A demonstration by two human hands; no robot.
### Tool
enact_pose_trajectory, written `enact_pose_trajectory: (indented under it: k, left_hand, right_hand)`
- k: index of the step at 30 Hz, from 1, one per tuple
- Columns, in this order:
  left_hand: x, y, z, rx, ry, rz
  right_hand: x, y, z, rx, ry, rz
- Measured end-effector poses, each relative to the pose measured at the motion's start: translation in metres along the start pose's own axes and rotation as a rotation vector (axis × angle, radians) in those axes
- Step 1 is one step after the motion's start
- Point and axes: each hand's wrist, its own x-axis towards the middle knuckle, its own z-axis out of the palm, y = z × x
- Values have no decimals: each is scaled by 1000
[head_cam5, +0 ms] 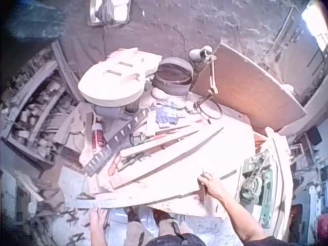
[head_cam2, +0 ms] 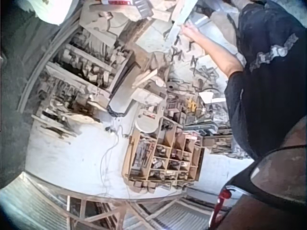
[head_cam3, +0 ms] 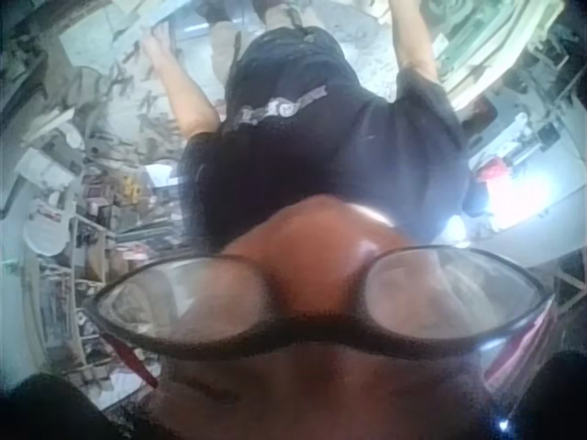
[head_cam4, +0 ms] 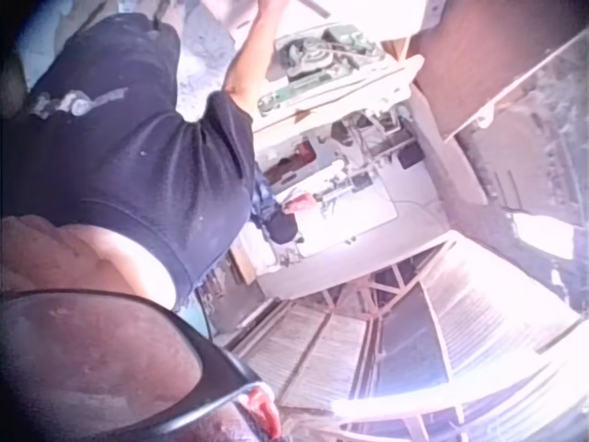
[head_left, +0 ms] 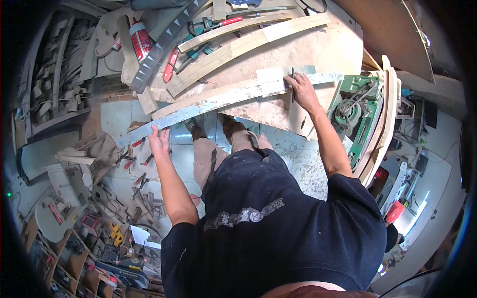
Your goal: The person uses a straightedge and a pencil to measure and mark wood pieces on a workbench, then handles a guitar neck.
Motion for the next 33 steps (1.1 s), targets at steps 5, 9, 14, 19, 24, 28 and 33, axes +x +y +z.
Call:
enact_pose_trajectory:
  k: [5, 9, 14, 19, 24, 28, 33]
  left_hand:
    - [-1, -2, 5, -6, 0, 1]
    - [12, -8, -22, -91, -42, -40]
    - [-14, -4, 24, 17, 25, 20]
    - [-18, -1, 16, -18, -10, 18]
    - [-22, -1, 23, -42, 16, -22]
    - [-22, -1, 25, -23, 25, -17]
    - [-18, -4, 17, 49, -11, 14]
  right_hand:
    - [2, 2, -2, 15, -36, 18]
    - [8, 7, 2, 49, 2, 1]
    - [0, 0, 2, 111, 17, 52]
    - [7, -10, -7, 143, -6, 30]
    - [8, -8, -9, 137, -27, 31]
    - [7, -8, -8, 126, -18, 31]
    - [6, -10, -11, 131, -34, 64]
